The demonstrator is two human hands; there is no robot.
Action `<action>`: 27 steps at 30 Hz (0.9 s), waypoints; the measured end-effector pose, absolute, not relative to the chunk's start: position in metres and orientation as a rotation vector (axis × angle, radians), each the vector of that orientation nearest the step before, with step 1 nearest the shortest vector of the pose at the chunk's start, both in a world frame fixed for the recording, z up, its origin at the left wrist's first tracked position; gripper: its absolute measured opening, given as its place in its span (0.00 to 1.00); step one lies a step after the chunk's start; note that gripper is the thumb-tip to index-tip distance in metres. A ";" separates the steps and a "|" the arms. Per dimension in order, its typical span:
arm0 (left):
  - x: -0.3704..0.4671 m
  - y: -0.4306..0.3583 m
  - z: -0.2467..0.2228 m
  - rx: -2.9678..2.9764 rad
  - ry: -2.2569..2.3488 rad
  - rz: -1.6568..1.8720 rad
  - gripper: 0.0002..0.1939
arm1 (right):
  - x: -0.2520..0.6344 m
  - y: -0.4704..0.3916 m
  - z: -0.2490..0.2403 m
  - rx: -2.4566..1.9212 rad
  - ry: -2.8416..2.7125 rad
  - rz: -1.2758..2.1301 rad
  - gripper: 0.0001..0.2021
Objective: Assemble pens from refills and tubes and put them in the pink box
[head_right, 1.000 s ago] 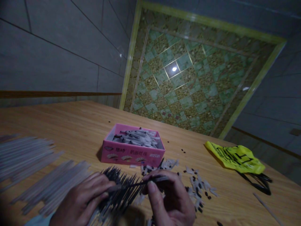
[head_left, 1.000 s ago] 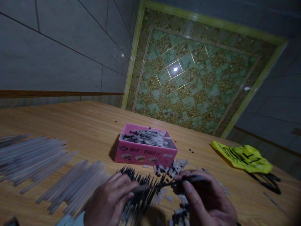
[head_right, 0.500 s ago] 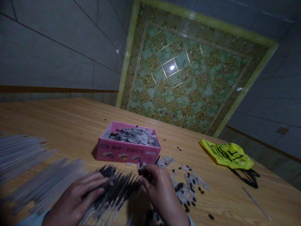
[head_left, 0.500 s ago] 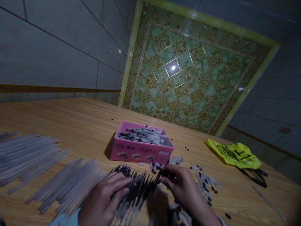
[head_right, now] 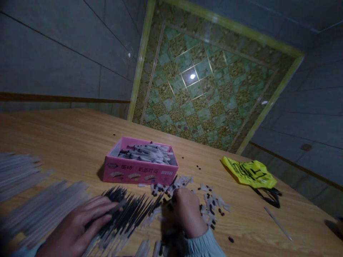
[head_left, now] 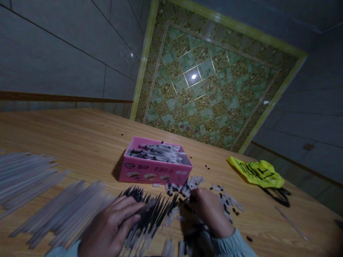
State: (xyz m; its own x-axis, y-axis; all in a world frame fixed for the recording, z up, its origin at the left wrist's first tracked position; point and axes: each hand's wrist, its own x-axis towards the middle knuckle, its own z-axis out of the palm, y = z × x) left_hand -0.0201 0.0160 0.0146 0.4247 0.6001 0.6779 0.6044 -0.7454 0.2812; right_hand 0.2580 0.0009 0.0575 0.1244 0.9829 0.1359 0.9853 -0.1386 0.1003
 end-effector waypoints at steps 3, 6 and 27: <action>-0.020 0.015 0.015 -2.598 -1.072 -1.271 0.13 | 0.263 0.002 0.052 -2.366 -2.041 -0.295 0.09; -0.020 0.014 0.015 -2.576 -1.054 -1.278 0.13 | 0.263 0.004 0.044 -2.377 -2.035 -0.286 0.09; -0.018 0.015 0.016 -2.717 -1.023 -1.304 0.09 | 0.203 0.000 0.047 -1.037 -1.341 1.283 0.12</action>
